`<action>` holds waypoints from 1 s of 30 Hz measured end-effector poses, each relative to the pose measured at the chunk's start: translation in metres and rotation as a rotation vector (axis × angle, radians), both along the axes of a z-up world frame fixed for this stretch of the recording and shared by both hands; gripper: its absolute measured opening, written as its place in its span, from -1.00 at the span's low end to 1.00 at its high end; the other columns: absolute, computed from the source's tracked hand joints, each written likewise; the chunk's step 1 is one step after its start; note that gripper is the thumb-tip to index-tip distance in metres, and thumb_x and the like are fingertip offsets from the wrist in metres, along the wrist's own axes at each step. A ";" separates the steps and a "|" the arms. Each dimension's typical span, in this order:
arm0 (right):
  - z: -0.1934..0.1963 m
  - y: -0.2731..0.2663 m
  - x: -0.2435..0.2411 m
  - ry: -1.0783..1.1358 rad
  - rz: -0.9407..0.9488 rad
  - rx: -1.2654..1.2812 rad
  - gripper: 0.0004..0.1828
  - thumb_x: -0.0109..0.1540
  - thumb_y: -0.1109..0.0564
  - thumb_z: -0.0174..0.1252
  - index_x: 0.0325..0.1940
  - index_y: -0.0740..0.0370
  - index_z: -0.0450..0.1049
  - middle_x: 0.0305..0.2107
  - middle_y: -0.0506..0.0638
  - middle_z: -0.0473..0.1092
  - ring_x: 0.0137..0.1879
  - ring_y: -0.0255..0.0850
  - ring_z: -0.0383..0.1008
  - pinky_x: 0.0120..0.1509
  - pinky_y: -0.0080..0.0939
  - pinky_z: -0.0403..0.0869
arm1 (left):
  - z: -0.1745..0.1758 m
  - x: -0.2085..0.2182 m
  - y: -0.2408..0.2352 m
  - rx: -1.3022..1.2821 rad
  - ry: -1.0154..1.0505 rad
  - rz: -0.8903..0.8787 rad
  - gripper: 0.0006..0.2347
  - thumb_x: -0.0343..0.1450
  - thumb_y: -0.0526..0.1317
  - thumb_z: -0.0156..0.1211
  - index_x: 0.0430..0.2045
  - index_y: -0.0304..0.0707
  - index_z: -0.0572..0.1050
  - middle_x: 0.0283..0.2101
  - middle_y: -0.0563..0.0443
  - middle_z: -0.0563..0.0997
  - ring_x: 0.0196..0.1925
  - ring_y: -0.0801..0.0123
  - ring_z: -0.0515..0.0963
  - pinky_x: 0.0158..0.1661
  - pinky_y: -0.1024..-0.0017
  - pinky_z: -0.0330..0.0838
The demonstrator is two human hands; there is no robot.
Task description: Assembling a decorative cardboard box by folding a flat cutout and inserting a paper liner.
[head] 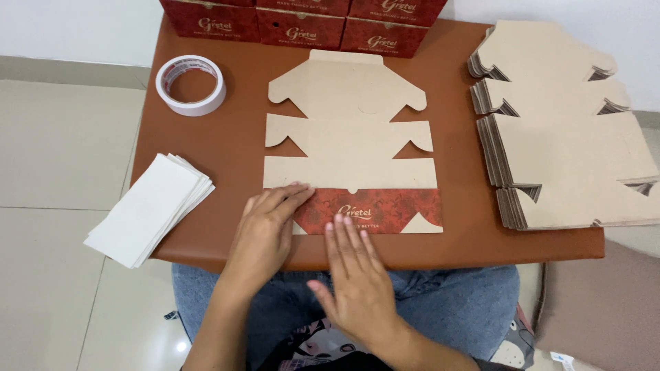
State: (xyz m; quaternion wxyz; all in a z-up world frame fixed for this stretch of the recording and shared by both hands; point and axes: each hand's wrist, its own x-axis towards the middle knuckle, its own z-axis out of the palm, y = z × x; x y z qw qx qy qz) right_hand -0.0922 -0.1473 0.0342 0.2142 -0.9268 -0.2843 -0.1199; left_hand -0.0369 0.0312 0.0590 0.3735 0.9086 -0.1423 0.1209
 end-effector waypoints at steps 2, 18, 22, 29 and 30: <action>0.006 0.015 0.007 0.017 0.038 0.024 -0.23 0.35 -0.15 -0.11 0.41 0.58 0.08 0.38 0.47 0.07 0.55 0.19 0.02 0.60 0.14 -0.06 | -0.001 0.000 -0.001 0.004 -0.023 -0.006 -0.65 0.29 -0.44 0.08 -0.03 -0.31 0.57 0.10 -0.01 0.58 0.09 0.26 0.54 0.09 0.33 0.32; 0.013 -0.096 0.026 0.166 -0.222 -0.084 -0.32 0.31 -0.04 -0.09 0.46 0.37 0.12 0.45 0.24 0.06 0.57 0.01 -0.02 0.59 0.06 -0.06 | -0.001 -0.006 0.002 0.251 -0.004 -0.022 -0.47 0.30 0.12 0.24 0.11 -0.12 0.52 0.34 -0.04 0.41 0.43 0.20 0.25 0.35 0.08 -0.04; 0.014 -0.110 0.030 0.132 -0.168 -0.120 -0.21 0.25 -0.21 0.03 0.45 0.28 0.17 0.43 0.19 0.11 0.56 -0.02 0.02 0.56 0.08 -0.01 | -0.003 -0.015 0.010 0.333 0.032 -0.068 -0.18 0.08 0.41 0.29 0.19 0.00 0.44 0.39 -0.03 0.33 0.47 0.15 0.13 0.38 -0.07 -0.21; -0.007 -0.142 0.016 0.082 -0.127 -0.074 -0.24 -0.06 0.00 0.38 0.26 0.00 0.45 0.20 -0.13 0.40 0.25 -0.22 0.32 0.31 -0.09 0.26 | 0.011 -0.046 0.028 0.252 0.176 -0.145 -0.32 0.05 -0.36 0.27 0.17 0.07 0.46 0.31 0.19 0.46 0.39 0.31 0.30 0.33 0.13 0.04; -0.008 -0.147 0.013 0.135 -0.113 0.020 -0.30 -0.08 0.21 0.35 0.17 -0.04 0.54 0.12 -0.19 0.48 0.13 -0.29 0.38 0.21 -0.17 0.30 | 0.015 -0.050 0.031 0.167 0.239 -0.146 -0.29 -0.02 -0.57 0.14 0.07 0.01 0.57 0.23 0.22 0.57 0.35 0.32 0.39 0.31 0.17 0.14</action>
